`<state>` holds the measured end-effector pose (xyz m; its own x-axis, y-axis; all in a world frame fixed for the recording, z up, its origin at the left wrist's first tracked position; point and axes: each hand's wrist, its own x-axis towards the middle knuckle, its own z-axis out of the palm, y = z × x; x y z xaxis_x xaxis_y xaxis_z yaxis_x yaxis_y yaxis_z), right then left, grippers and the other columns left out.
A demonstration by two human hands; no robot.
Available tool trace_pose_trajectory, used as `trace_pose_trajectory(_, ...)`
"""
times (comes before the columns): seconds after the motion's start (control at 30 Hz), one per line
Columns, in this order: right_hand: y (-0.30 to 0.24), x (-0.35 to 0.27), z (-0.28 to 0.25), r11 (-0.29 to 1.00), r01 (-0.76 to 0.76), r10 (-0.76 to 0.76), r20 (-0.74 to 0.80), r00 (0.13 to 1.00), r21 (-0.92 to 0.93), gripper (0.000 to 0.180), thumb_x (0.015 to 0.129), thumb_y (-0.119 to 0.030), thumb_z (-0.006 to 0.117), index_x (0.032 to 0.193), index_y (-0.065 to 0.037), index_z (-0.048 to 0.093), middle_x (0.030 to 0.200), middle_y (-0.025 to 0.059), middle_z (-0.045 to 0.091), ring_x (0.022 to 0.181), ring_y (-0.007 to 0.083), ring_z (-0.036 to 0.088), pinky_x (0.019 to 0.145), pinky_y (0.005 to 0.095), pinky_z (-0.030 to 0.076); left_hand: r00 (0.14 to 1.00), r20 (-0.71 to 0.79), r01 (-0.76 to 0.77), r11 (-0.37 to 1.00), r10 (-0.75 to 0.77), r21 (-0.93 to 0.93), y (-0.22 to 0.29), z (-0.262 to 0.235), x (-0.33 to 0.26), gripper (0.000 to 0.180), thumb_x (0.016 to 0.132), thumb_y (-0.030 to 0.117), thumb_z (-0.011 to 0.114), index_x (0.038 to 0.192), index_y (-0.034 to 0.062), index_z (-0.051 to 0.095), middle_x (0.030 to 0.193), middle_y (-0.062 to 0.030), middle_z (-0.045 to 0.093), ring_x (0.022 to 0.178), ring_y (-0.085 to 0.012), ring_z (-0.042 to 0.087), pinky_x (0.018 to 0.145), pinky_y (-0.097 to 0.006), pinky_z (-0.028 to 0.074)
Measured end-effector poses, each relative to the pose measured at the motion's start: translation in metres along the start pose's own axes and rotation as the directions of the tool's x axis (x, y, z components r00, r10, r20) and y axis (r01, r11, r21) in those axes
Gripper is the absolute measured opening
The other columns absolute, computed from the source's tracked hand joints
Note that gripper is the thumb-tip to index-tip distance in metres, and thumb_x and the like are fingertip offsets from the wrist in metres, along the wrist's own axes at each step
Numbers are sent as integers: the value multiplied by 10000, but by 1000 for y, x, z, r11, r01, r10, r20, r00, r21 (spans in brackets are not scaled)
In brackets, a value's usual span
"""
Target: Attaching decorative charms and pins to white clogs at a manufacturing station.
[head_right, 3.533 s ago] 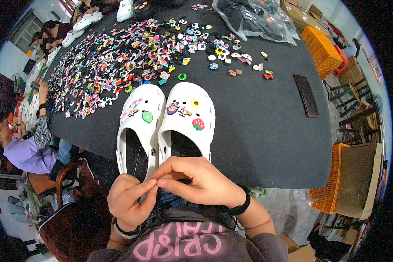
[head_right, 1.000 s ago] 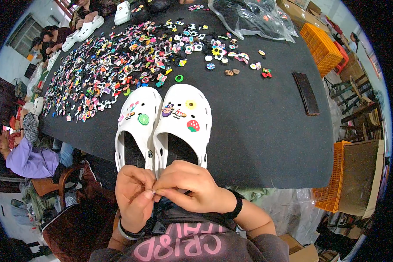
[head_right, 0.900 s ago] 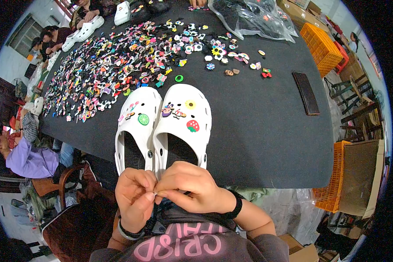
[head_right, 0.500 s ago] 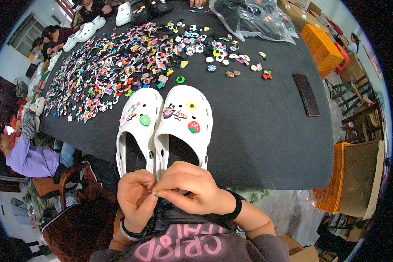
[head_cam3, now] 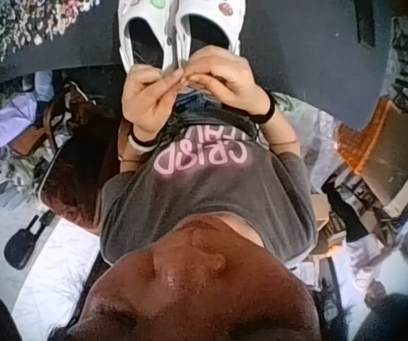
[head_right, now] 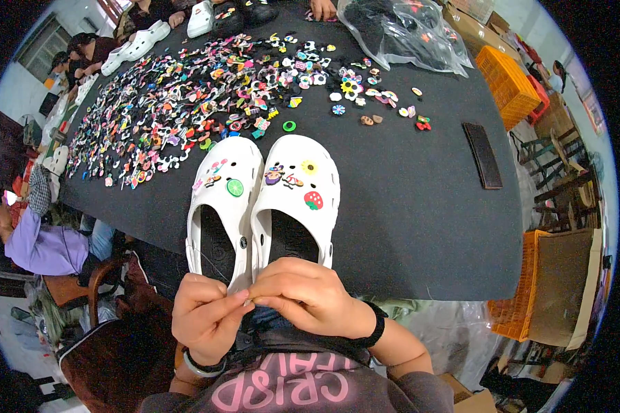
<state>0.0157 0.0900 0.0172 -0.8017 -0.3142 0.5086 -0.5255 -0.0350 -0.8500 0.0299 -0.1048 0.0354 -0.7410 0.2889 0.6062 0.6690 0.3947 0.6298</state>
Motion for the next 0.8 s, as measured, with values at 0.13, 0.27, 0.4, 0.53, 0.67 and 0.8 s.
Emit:
trace_pose_trajectory(0.13, 1, 0, 2, 999, 17, -17, -2, 1000, -51, 150, 810, 1, 709, 959, 7, 689, 902, 140, 661, 821, 285, 658, 728, 355, 536, 1000, -17, -16, 998, 17, 55, 3, -2, 0, 381, 659, 30, 844, 1025, 91, 757, 787, 0, 479, 671, -171, 499, 588, -286, 399)
trace_pose_trajectory(0.27, 0, 1, 5, 996, 27, -28, -9, 1000, -86, 151, 805, 2, 710, 954, 3, 687, 893, 137, 659, 814, 287, 656, 723, 357, 535, 999, -30, -11, 992, 15, 128, 7, -1, 0, 291, 642, 20, 830, 917, 66, 747, 761, -13, 502, 678, -188, 503, 607, -295, 385)
trace_pose_trajectory(0.4, 0, 3, 6, 992, 34, -36, -8, 999, -125, 143, 812, 0, 697, 953, -2, 678, 880, 132, 656, 805, 288, 654, 719, 361, 534, 999, -40, -27, 984, 35, 178, 7, 0, 0, 290, 638, 17, 824, 913, 64, 745, 760, -20, 493, 671, -193, 494, 603, -303, 382)
trace_pose_trajectory(0.53, -3, 6, 4, 994, -18, 21, 30, 999, -107, 138, 827, 10, 668, 964, 3, 667, 892, 133, 663, 805, 293, 658, 721, 361, 533, 998, -42, -36, 980, 45, 194, 9, -1, 4, 279, 651, 12, 817, 914, 63, 739, 761, -23, 493, 661, -192, 486, 600, -302, 384)
trace_pose_trajectory(0.67, -2, 9, 2, 997, -58, 62, 59, 996, -55, 141, 835, 12, 654, 975, 10, 661, 906, 136, 668, 807, 303, 660, 722, 359, 533, 1000, -21, -8, 990, 11, 143, 7, 0, 7, 268, 670, 10, 810, 921, 63, 733, 762, -25, 497, 655, -188, 482, 596, -298, 384)
trace_pose_trajectory(0.8, -5, 10, 1, 993, -114, 116, 78, 990, -34, 140, 850, 5, 644, 989, 16, 658, 919, 135, 675, 823, 297, 667, 733, 358, 534, 1000, -22, 5, 995, -3, 100, 8, 1, 9, 282, 689, 14, 808, 957, 65, 736, 766, -26, 500, 648, -187, 487, 588, -298, 386)
